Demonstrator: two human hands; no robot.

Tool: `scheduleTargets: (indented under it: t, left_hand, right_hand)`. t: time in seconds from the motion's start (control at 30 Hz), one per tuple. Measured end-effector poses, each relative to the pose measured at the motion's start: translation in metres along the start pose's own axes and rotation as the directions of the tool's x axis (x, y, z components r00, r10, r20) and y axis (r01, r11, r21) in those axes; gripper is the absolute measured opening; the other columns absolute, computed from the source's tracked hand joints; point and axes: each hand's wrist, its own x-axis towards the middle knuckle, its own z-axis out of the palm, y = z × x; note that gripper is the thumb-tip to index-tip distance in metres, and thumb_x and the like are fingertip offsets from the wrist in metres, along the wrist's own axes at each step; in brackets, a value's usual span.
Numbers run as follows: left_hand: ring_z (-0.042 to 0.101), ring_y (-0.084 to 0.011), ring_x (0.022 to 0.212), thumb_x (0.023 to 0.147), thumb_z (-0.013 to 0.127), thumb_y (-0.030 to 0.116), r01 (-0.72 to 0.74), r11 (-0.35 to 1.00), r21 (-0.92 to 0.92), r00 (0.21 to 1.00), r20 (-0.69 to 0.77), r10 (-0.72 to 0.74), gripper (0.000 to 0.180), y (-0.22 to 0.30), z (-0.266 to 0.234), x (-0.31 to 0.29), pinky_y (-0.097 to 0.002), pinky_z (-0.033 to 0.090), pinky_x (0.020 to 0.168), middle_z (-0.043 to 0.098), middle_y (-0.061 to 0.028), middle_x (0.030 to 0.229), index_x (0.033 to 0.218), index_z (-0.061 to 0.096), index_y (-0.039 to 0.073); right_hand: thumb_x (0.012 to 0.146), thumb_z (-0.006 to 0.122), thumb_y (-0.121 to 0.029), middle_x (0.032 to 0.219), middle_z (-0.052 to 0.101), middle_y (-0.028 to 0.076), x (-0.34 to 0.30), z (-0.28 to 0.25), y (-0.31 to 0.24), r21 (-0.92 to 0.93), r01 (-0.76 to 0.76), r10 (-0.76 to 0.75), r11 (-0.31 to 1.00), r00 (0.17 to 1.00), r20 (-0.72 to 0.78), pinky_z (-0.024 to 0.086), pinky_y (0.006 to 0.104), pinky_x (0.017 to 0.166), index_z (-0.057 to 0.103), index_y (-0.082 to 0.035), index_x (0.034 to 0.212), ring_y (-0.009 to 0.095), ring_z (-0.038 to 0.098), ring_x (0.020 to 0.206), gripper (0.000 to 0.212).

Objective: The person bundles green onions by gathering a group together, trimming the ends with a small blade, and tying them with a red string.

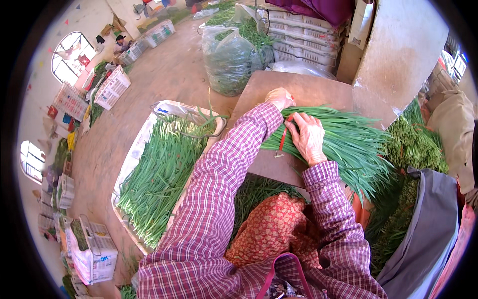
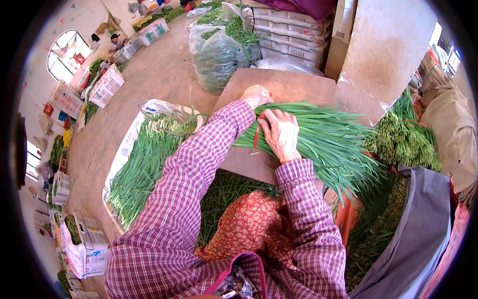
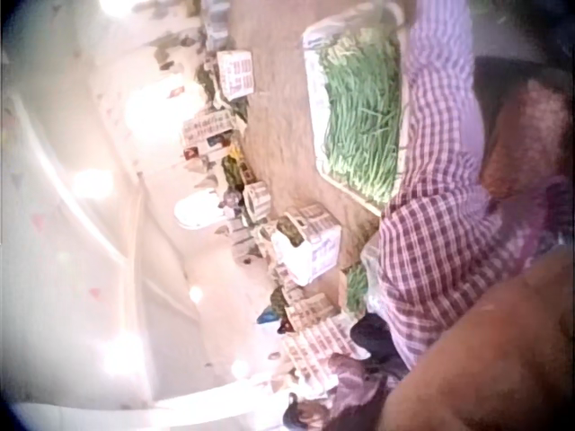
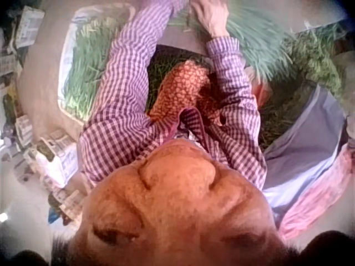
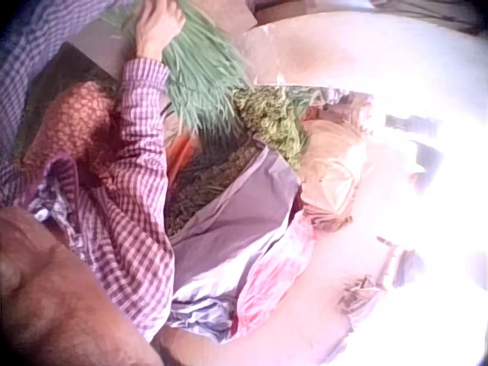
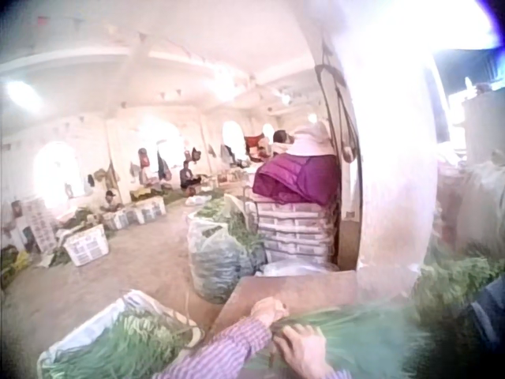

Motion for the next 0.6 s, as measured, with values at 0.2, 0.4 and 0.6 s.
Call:
scheduleTargets:
  t: [0.2,0.4,0.6]
  left_hand:
    - [0.067,-0.0215,0.093,0.078,0.078,0.028,-0.109,0.797,-0.594,0.994,-0.083,0.074,0.023,0.016,-0.013,-0.036,-0.0354,0.051,0.086,0.073,-0.008,0.096,0.096,0.075,0.014]
    - [0.06,-0.0108,0.081,0.087,0.07,0.012,-0.381,0.682,-0.625,0.92,-0.332,0.21,0.012,0.045,-0.03,-0.129,-0.03,0.05,0.075,0.067,-0.0042,0.083,0.092,0.064,0.003]
    - [0.064,-0.0099,0.079,0.089,0.069,0.007,-0.268,0.617,-0.74,0.945,-0.327,0.019,0.011,0.073,-0.003,-0.252,-0.0277,0.051,0.071,0.066,-0.0049,0.084,0.093,0.06,0.002]
  right_hand:
    - [0.087,0.067,-0.025,0.091,0.065,0.009,-0.007,-0.01,0.002,0.035,0.021,-0.019,0.999,0.997,-0.07,0.044,0.0422,0.082,0.066,-0.011,0.093,0.031,0.061,0.089,0.015]
    - [0.085,0.07,-0.017,0.094,0.06,0.007,-0.038,-0.04,-0.028,0.154,-0.052,0.063,0.987,0.996,-0.067,0.044,0.0393,0.082,0.066,-0.009,0.09,0.029,0.055,0.093,0.011]
    - [0.081,0.073,-0.018,0.087,0.056,0.006,-0.099,-0.071,-0.07,0.211,-0.088,0.085,0.973,0.996,0.024,0.042,0.0395,0.08,0.068,-0.011,0.087,0.028,0.053,0.088,0.01]
